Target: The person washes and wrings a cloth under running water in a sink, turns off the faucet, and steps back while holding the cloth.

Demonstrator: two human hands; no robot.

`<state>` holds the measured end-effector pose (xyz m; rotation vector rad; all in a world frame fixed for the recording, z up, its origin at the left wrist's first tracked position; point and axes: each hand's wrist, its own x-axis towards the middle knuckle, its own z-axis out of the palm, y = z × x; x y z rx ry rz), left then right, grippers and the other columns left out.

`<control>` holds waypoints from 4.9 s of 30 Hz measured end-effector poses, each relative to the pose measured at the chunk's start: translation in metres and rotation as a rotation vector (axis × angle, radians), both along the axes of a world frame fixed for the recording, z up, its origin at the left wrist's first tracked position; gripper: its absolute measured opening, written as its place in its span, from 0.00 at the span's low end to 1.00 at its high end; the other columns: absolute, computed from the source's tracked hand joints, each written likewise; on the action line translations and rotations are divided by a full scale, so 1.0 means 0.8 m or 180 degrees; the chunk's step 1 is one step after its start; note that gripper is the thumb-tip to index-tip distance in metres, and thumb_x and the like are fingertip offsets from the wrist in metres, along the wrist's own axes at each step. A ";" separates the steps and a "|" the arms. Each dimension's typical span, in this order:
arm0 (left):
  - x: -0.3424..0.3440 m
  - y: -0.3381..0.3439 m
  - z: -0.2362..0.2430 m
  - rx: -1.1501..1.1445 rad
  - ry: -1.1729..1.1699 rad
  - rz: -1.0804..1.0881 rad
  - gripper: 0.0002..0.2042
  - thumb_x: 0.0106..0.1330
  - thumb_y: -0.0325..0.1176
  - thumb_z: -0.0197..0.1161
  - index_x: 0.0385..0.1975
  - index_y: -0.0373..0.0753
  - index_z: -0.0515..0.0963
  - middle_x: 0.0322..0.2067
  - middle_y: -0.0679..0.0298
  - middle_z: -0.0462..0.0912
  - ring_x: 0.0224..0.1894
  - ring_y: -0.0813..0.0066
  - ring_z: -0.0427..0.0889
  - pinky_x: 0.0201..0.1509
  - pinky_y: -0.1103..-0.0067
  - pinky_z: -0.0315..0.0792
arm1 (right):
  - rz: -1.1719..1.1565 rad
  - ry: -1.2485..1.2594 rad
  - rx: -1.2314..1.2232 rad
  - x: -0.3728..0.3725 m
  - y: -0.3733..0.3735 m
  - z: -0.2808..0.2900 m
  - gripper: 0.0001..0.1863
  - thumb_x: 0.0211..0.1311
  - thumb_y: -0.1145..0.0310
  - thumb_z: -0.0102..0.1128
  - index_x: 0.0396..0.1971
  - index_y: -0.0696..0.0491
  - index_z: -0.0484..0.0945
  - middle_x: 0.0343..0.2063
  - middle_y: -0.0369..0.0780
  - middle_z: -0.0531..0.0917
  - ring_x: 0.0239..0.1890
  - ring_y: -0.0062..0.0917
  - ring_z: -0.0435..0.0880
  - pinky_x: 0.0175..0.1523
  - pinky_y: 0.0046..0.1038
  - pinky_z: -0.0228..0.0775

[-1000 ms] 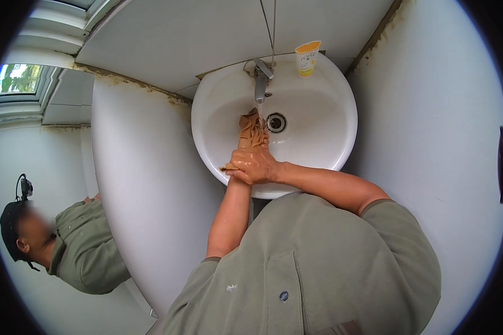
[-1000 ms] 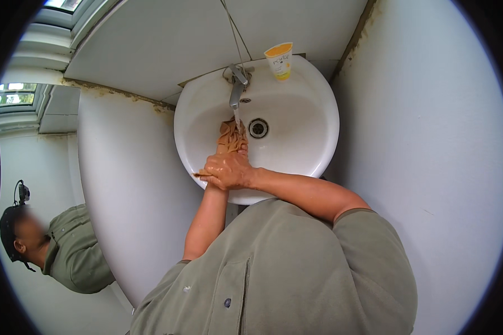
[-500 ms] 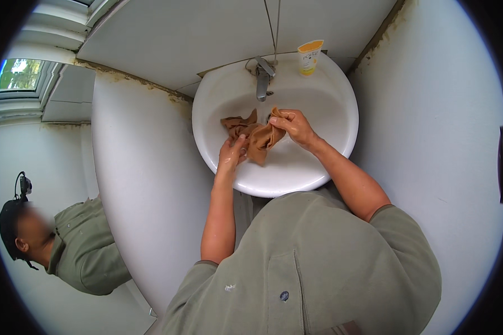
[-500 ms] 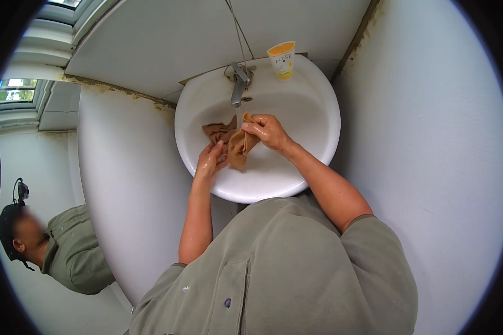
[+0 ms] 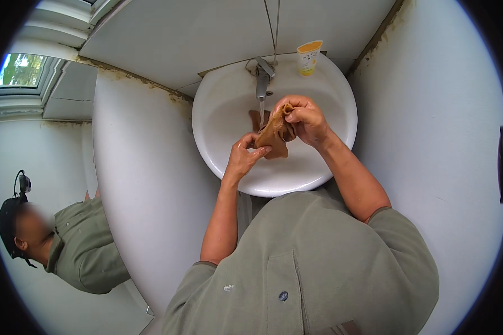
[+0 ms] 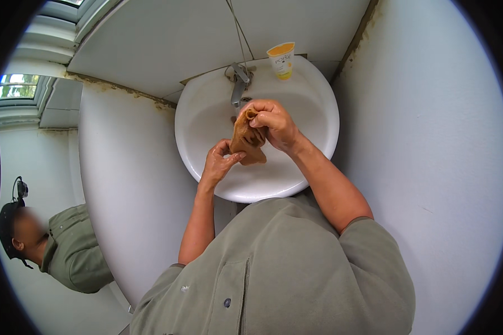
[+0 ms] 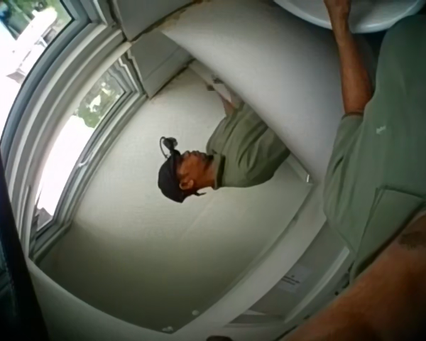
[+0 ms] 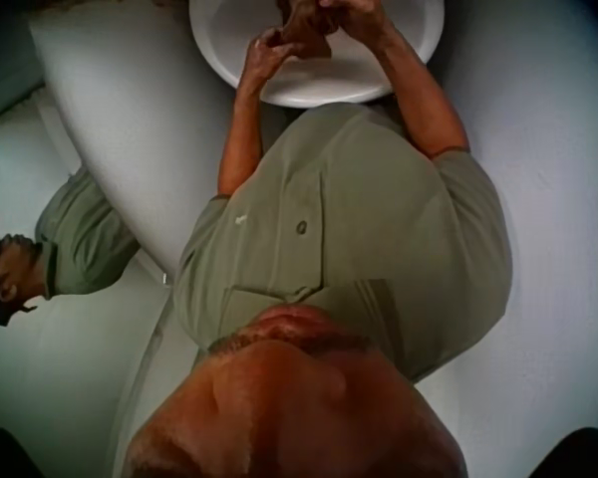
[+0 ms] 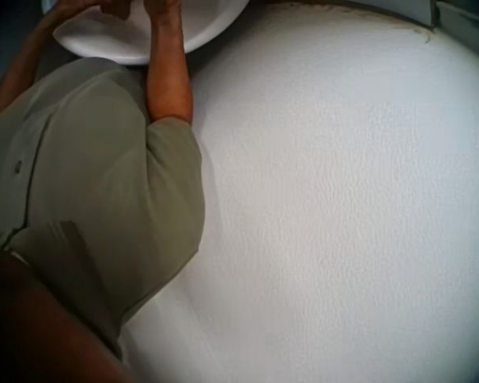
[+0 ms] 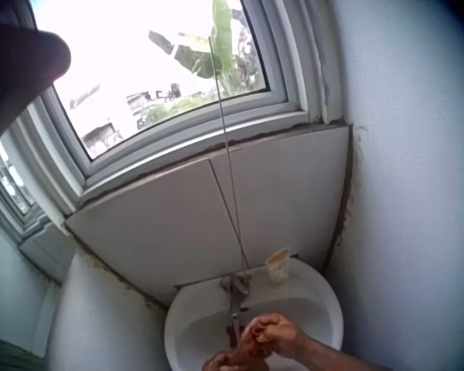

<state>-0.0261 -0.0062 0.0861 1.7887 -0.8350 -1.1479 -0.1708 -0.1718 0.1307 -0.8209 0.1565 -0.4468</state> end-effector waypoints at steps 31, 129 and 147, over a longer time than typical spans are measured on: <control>-0.013 -0.141 -0.079 0.0241 0.2766 0.1835 0.14 0.73 0.44 0.49 0.42 0.39 0.73 0.30 0.64 0.77 0.27 0.70 0.77 0.32 0.76 0.77 | -0.1536 0.2494 -0.3016 0.087 0.020 -0.134 0.16 0.60 0.57 0.58 0.20 0.53 0.79 0.20 0.43 0.81 0.29 0.42 0.82 0.36 0.43 0.73; 0.048 0.002 -0.002 -0.0038 0.1232 0.1973 0.44 0.63 0.49 0.65 0.71 0.38 0.45 0.57 0.48 0.69 0.59 0.49 0.69 0.63 0.59 0.67 | -0.1419 0.1333 -0.2539 0.025 0.017 -0.091 0.09 0.47 0.69 0.60 0.28 0.58 0.77 0.40 0.48 0.80 0.45 0.38 0.80 0.49 0.33 0.73; -0.012 -0.048 -0.133 -0.0396 0.3448 0.1950 0.15 0.74 0.38 0.47 0.54 0.39 0.70 0.49 0.59 0.78 0.52 0.63 0.78 0.55 0.71 0.75 | -0.1317 0.2324 -0.4050 0.078 0.031 -0.166 0.12 0.55 0.64 0.59 0.31 0.55 0.70 0.25 0.47 0.79 0.29 0.45 0.80 0.36 0.41 0.73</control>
